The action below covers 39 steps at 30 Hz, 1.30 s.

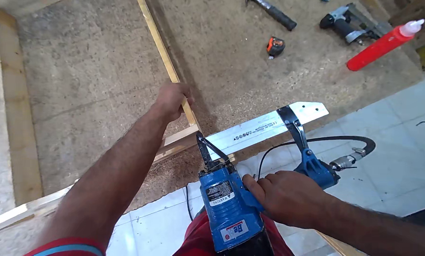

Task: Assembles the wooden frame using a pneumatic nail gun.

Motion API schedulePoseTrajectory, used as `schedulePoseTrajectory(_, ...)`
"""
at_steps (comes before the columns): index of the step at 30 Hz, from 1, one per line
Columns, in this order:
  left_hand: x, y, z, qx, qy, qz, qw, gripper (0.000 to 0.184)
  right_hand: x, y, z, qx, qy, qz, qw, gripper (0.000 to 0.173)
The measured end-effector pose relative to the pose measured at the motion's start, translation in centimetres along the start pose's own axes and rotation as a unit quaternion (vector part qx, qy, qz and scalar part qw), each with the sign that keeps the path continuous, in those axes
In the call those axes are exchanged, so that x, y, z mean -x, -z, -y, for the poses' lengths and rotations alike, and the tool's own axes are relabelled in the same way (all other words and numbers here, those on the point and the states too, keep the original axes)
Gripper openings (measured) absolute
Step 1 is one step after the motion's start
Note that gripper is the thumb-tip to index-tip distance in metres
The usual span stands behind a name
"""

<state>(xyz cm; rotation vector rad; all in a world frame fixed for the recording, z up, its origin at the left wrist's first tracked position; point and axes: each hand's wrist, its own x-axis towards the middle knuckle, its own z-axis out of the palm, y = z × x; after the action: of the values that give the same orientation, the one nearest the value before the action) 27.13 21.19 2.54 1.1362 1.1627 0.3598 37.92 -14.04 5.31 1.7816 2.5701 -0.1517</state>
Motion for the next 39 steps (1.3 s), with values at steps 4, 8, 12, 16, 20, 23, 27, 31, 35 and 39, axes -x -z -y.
schedulePoseTrajectory(4,0.1,-0.1,-0.1,-0.002,0.004,-0.009,1.0,0.043,-0.2,0.1,0.1,0.006,-0.005,-0.002,1.0,0.038)
schedulePoseTrajectory(8,-0.1,-0.1,-0.1,-0.009,-0.006,-0.01,1.0,0.037,-0.9,0.1,0.9,-0.029,-0.035,0.023,0.999,0.021)
schedulePoseTrajectory(12,-0.1,-0.1,-0.3,-0.009,-0.001,-0.008,1.0,0.033,-0.4,-0.8,1.1,-0.033,-0.022,0.018,0.999,0.039)
schedulePoseTrajectory(16,-0.4,0.6,-0.6,0.074,0.034,0.011,0.997,0.052,-0.3,-1.4,1.1,-0.028,-0.009,0.003,1.0,0.035)
schedulePoseTrajectory(20,-1.3,0.6,-0.4,0.069,0.041,0.009,0.997,0.052,-0.8,-1.8,1.0,-0.019,-0.004,-0.009,1.0,0.036)
schedulePoseTrajectory(23,-0.5,1.5,-0.8,-0.047,-0.096,-0.091,0.99,0.069,-0.6,-2.1,1.1,-0.021,0.001,-0.005,1.0,0.04)
schedulePoseTrajectory(27,9.5,2.5,-0.3,-0.129,-0.412,-0.183,0.883,0.04,-0.6,-2.6,0.6,-0.026,-0.004,-0.026,0.999,0.042)
schedulePoseTrajectory(31,18.7,0.1,10.6,-0.123,-0.27,-0.136,0.945,0.048,-0.6,-2.8,0.6,-0.012,-0.007,-0.038,0.999,0.043)
schedulePoseTrajectory(35,20.6,-1.5,14.9,0.143,0.027,0.116,0.982,0.104,-0.4,-2.6,0.7,0.01,-0.008,-0.051,0.999,0.047)
schedulePoseTrajectory(39,20.6,-2.3,14.1,0.211,0.04,0.105,0.971,0.08,-0.8,-2.1,0.8,0.017,-0.03,-0.027,0.999,0.044)
